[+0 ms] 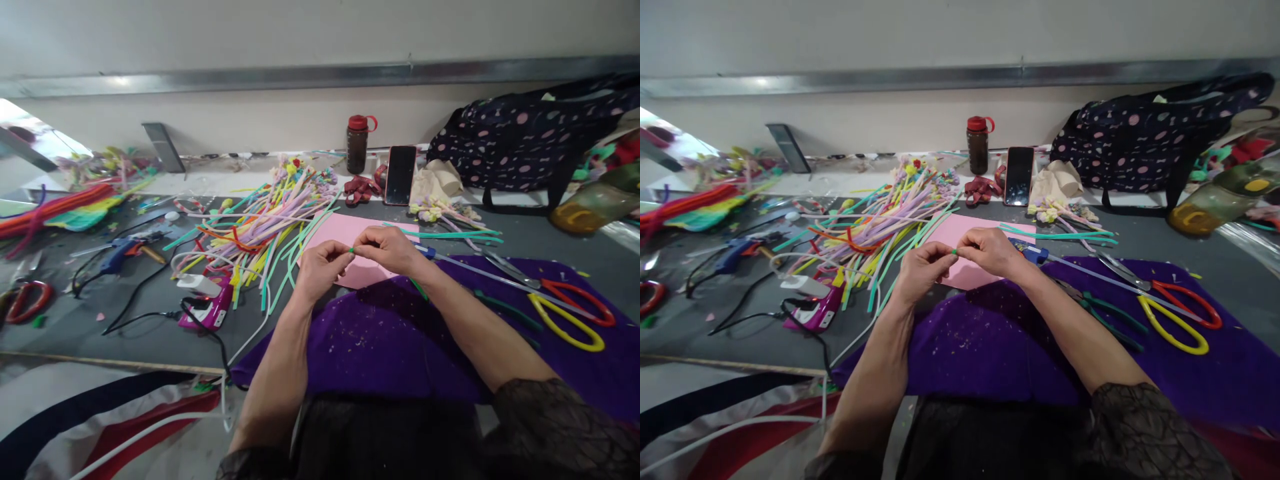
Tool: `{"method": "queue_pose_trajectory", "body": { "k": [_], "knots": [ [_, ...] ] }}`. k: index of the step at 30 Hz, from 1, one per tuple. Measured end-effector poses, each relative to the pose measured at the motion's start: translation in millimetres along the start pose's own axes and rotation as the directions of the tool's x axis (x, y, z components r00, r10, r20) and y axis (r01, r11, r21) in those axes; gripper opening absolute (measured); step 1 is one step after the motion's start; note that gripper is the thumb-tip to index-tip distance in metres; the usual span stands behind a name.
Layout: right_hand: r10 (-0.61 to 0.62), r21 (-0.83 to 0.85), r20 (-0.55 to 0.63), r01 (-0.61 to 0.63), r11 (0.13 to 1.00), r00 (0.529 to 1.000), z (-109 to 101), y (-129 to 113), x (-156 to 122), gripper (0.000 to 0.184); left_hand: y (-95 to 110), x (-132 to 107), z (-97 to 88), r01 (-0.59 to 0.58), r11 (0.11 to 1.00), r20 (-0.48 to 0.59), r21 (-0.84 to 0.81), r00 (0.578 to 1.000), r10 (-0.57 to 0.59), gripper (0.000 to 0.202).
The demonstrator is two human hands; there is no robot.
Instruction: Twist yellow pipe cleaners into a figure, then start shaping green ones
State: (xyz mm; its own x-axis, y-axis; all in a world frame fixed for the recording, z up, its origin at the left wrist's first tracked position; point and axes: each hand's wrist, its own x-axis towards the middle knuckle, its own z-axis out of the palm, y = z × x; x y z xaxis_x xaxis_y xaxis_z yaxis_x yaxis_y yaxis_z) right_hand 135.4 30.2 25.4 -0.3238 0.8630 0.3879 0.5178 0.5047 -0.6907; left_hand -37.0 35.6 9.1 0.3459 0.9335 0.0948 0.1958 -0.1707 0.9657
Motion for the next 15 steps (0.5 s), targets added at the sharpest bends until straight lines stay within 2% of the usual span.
{"method": "queue_pose_trajectory", "body": {
  "k": [3, 7, 11, 13, 15],
  "knots": [
    [0.004, 0.008, 0.021, -0.005, 1.0, 1.0, -3, -2, 0, 0.011, 0, -1, 0.5, -0.022, 0.999, 0.024, -0.033, 0.999, 0.023, 0.017],
    [0.175, 0.209, 0.152, -0.205, 0.956, 0.973, -4, 0, -1, 0.012, 0, -1, 0.1, -0.038, 0.998, 0.067, -0.04, 0.997, 0.041, 0.012],
    [0.307, 0.483, 0.281, -0.41, 0.774, 0.909, 2, 7, -1, 0.012, 0, -1, -2.3, -0.087, 0.996, 0.083, -0.009, 0.993, 0.087, 0.009],
    [0.342, 0.587, 0.316, -0.466, 0.662, 0.885, 6, 9, -1, 0.013, 1, -1, -3.0, -0.095, 0.995, 0.071, -0.008, 0.993, 0.095, 0.01],
    [0.365, 0.643, 0.307, -0.474, 0.601, 0.879, 10, 9, 0, 0.014, 2, 0, -3.1, -0.06, 0.997, 0.047, -0.048, 0.997, 0.062, 0.014]
  ]
}}
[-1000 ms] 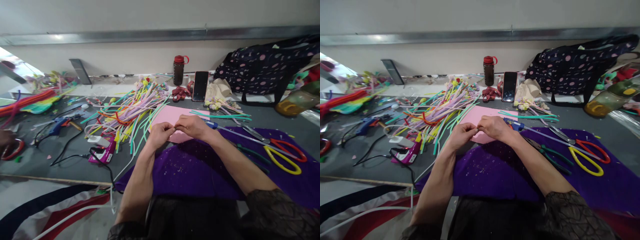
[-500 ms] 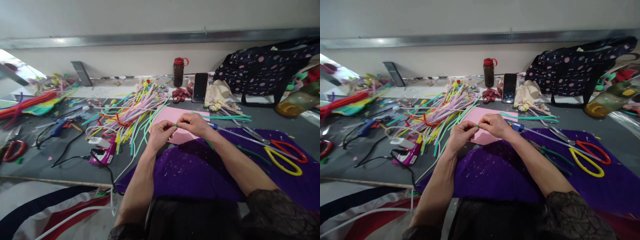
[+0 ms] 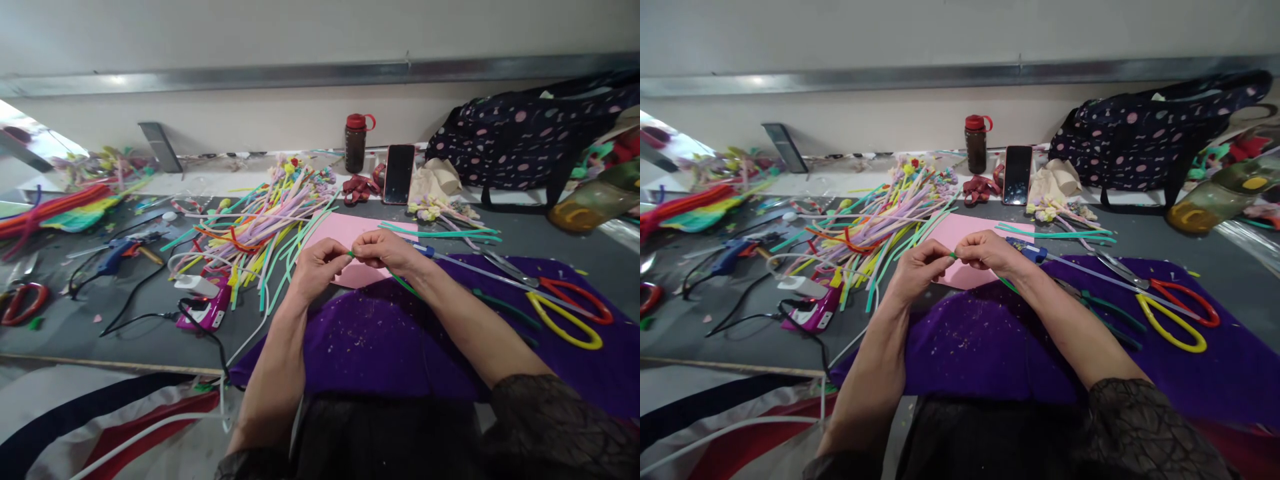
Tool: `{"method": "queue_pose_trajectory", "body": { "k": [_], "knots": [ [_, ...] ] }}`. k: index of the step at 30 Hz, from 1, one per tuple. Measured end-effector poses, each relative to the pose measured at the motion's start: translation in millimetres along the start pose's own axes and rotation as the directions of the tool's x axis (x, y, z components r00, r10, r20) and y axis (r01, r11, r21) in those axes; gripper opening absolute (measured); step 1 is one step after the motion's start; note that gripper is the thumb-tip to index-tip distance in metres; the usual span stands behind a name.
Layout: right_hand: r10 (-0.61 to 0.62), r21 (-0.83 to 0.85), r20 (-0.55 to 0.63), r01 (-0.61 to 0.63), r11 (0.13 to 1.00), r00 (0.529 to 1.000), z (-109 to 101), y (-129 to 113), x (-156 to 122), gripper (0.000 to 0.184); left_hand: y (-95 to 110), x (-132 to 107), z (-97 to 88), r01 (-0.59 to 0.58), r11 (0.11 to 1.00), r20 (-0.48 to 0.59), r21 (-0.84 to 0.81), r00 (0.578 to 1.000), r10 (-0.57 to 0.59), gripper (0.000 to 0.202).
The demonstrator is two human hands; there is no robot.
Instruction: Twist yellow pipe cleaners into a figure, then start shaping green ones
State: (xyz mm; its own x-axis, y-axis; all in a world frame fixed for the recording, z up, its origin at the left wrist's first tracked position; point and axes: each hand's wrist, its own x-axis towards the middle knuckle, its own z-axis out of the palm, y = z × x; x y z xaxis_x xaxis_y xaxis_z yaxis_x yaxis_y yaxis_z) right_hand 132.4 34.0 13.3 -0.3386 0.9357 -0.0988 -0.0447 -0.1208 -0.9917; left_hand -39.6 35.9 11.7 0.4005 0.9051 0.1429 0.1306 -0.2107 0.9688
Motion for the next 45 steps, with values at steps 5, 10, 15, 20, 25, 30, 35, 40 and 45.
{"method": "queue_pose_trajectory", "body": {
  "k": [5, 10, 15, 20, 25, 30, 35, 40, 45],
  "knots": [
    [-0.116, -0.091, -0.164, 0.102, 0.991, 0.98, 6, -2, 1, 0.016, 2, 4, -1.3, 0.174, 0.935, -0.052, -0.308, 0.979, -0.199, 0.029],
    [-0.419, -0.514, -0.243, 0.25, 0.821, 0.875, 11, 0, -1, 0.017, -1, 6, -0.4, 0.237, 0.886, -0.062, -0.398, 0.957, -0.284, 0.032],
    [-0.631, -0.895, -0.008, 0.276, 0.351, 0.776, 21, 5, -6, 0.018, -6, 6, 3.5, 0.27, 0.91, -0.011, -0.316, 0.957, -0.288, 0.035],
    [-0.551, -0.972, 0.116, 0.207, 0.107, 0.826, 24, 6, -8, 0.029, -8, 4, 2.2, 0.252, 0.941, -0.003, -0.227, 0.966, -0.259, 0.029],
    [-0.436, -0.942, 0.141, 0.256, 0.218, 0.889, 10, 0, -5, 0.019, -7, 0, 2.4, 0.14, 0.986, -0.029, 0.087, 0.99, -0.138, 0.029],
    [-0.402, -0.88, 0.219, 0.358, 0.311, 0.889, 1, -5, -3, 0.011, -3, -1, -0.4, 0.041, 0.957, 0.018, 0.286, 0.999, -0.048, 0.031],
    [-0.502, -0.83, 0.175, 0.401, 0.387, 0.847, 1, -4, -1, 0.007, 1, 0, -5.1, -0.025, 0.932, 0.05, 0.363, 0.999, 0.008, 0.029],
    [-0.454, -0.755, 0.197, 0.43, 0.495, 0.869, -1, -3, -2, 0.012, 4, -1, -11.2, -0.101, 0.897, 0.12, 0.431, 0.991, 0.054, 0.028],
    [-0.336, -0.586, 0.107, 0.332, 0.739, 0.936, 0, -3, -5, 0.015, 5, -2, -9.3, -0.071, 0.934, 0.051, 0.349, 0.997, 0.057, 0.026]
  ]
}}
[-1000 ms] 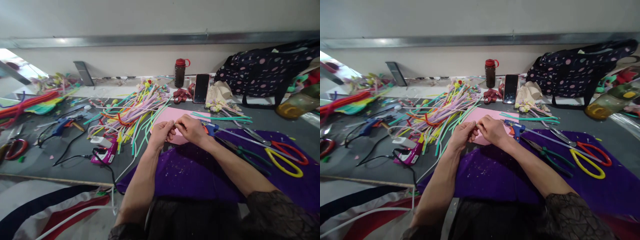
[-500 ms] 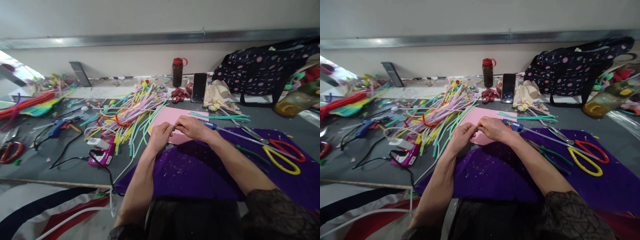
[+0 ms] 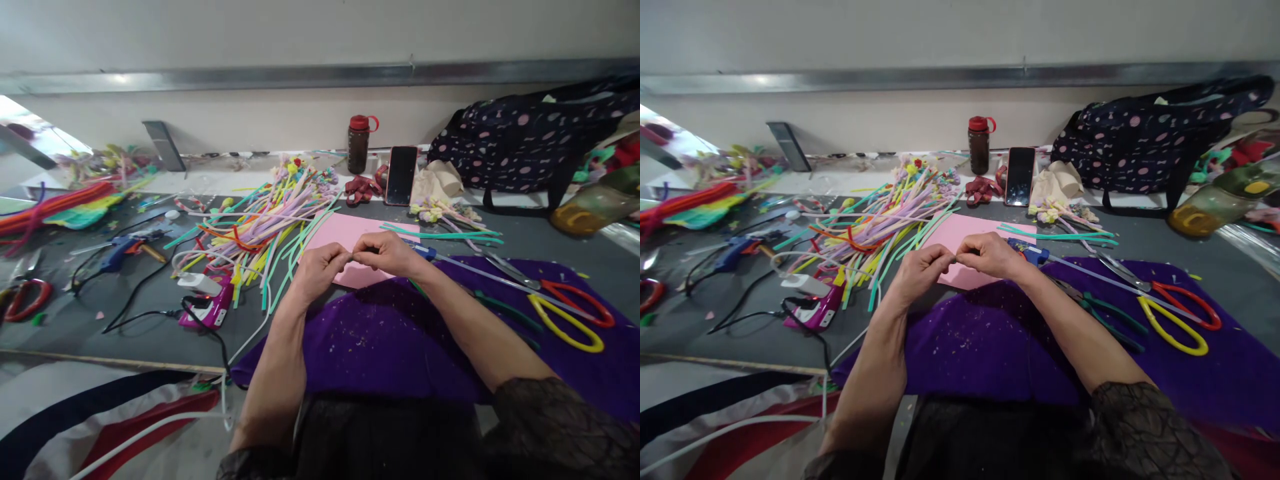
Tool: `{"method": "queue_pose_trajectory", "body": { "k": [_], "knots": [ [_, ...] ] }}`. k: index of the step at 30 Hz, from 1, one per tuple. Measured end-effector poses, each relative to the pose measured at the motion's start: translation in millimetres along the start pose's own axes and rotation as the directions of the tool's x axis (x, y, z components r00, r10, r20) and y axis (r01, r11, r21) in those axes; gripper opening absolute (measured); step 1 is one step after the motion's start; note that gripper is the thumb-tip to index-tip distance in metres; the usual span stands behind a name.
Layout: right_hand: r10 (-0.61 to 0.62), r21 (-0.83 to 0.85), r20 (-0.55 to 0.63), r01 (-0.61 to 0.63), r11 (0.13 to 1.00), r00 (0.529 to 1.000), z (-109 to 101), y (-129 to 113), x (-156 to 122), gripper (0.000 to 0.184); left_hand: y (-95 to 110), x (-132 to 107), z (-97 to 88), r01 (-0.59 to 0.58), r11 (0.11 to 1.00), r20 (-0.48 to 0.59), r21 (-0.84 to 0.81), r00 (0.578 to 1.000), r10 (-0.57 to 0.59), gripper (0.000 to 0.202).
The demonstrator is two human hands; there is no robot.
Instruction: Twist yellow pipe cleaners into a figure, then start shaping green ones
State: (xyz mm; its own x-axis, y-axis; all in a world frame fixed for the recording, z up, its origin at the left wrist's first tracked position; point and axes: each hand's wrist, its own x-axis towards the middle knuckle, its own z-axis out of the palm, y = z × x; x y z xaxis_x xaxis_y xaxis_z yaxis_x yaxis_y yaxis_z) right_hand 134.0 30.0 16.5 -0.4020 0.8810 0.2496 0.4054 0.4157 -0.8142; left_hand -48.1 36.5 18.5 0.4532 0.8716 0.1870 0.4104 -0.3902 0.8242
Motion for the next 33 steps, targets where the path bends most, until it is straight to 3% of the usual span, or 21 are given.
{"method": "queue_pose_trajectory", "body": {
  "k": [2, 5, 9, 19, 27, 33],
  "knots": [
    [0.076, 0.151, -0.06, -0.066, 0.986, 0.995, 3, 2, 1, 0.015, 1, 1, 4.3, 0.071, 0.981, -0.054, -0.182, 0.995, -0.082, 0.026],
    [0.174, 0.324, -0.191, -0.105, 0.94, 0.966, 10, 5, 4, 0.018, 3, 3, 11.6, 0.138, 0.856, -0.064, -0.497, 0.979, -0.195, 0.029],
    [0.263, 0.491, -0.277, -0.099, 0.865, 0.924, 21, 4, 6, 0.019, 3, 5, 18.2, 0.159, 0.702, -0.04, -0.694, 0.965, -0.259, 0.031],
    [0.312, 0.571, -0.36, -0.056, 0.819, 0.879, 36, -10, 3, 0.019, 0, 6, 25.7, 0.188, 0.534, -0.028, -0.824, 0.929, -0.37, 0.026],
    [0.412, 0.798, -0.212, -0.087, 0.596, 0.886, 46, -17, 2, 0.021, 1, 6, 24.0, 0.166, 0.512, -0.035, -0.843, 0.932, -0.36, 0.02],
    [0.487, 0.864, -0.216, -0.066, 0.499, 0.846, 48, -15, 4, 0.019, 2, 5, 22.5, 0.177, 0.509, -0.016, -0.842, 0.936, -0.353, 0.033]
  ]
}}
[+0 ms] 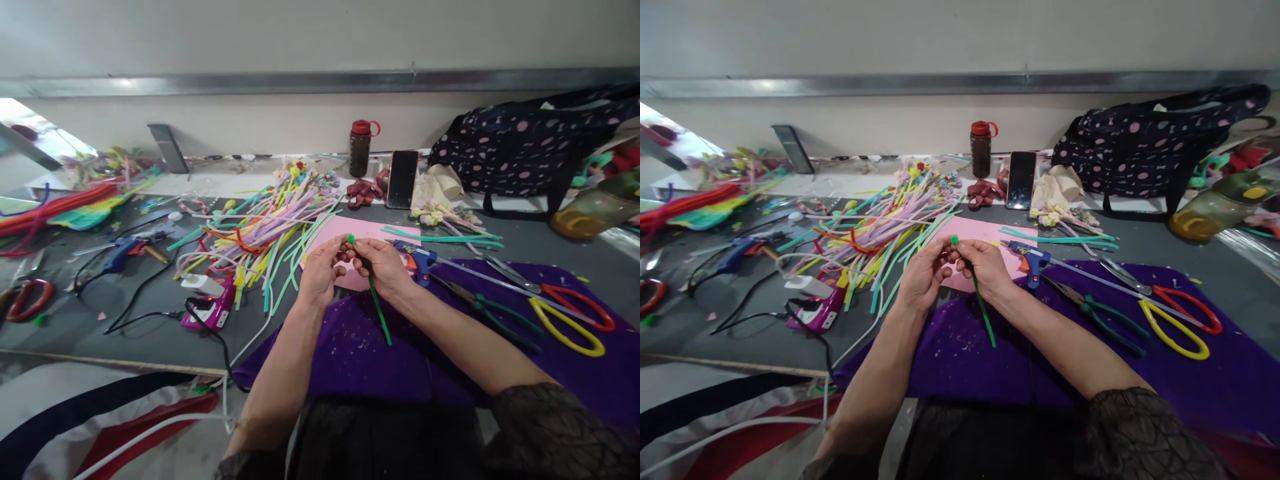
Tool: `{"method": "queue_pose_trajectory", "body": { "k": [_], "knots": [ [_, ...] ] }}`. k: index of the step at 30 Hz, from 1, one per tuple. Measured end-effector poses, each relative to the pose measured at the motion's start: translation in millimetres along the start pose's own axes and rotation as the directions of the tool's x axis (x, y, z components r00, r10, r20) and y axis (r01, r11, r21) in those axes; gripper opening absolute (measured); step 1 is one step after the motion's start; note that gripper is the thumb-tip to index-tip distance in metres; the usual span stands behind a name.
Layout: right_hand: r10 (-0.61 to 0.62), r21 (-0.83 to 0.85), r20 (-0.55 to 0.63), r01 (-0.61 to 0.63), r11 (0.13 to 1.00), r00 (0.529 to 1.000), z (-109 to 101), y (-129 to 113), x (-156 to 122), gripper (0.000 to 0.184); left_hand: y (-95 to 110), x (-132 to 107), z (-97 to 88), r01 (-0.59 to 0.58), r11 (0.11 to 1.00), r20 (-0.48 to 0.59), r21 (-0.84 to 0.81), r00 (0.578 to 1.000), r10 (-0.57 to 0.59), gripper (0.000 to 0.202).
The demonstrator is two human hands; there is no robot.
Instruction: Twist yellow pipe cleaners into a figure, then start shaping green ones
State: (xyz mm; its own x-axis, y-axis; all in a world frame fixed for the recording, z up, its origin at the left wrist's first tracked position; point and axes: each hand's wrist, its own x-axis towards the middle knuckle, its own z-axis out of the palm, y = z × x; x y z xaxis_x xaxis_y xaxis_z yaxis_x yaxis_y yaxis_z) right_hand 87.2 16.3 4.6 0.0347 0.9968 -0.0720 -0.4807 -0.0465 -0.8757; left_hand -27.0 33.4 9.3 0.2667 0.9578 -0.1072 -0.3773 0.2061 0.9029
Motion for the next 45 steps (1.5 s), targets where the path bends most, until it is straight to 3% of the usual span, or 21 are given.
{"method": "queue_pose_trajectory", "body": {
  "k": [7, 13, 17, 26, 33, 39, 45],
  "knots": [
    [-0.004, -0.049, 0.039, 0.005, 0.999, 0.999, 1, 5, -1, 0.02, -1, 2, -3.5, -0.038, 0.994, -0.024, 0.105, 0.999, 0.041, 0.03],
    [0.006, -0.408, 0.104, 0.038, 0.912, 0.995, -7, -10, 3, 0.022, 7, 7, -11.6, 0.078, 0.996, -0.08, -0.047, 0.993, -0.081, 0.027],
    [-0.02, -0.458, 0.101, 0.064, 0.887, 0.995, -12, -16, 6, 0.026, 9, 9, -14.8, 0.1, 0.991, -0.104, -0.087, 0.989, -0.108, 0.025],
    [-0.045, -0.518, 0.188, 0.138, 0.844, 0.981, -6, -7, 1, 0.018, 4, 6, -9.9, -0.056, 0.995, -0.094, 0.088, 0.993, 0.064, 0.025],
    [-0.096, -0.57, 0.275, 0.242, 0.785, 0.957, -14, -14, 6, 0.022, 9, 5, -13.2, 0.123, 0.989, 0.075, -0.076, 0.99, -0.118, 0.024],
    [-0.081, -0.511, 0.31, 0.238, 0.826, 0.947, -24, -28, 13, 0.03, 15, -1, -12.1, 0.16, 0.986, 0.244, 0.033, 0.956, -0.164, 0.027],
    [-0.149, -0.459, 0.422, 0.352, 0.816, 0.895, -22, -34, 9, 0.02, 12, -4, -8.4, 0.192, 0.98, 0.268, 0.061, 0.942, -0.201, 0.028]
  ]
}}
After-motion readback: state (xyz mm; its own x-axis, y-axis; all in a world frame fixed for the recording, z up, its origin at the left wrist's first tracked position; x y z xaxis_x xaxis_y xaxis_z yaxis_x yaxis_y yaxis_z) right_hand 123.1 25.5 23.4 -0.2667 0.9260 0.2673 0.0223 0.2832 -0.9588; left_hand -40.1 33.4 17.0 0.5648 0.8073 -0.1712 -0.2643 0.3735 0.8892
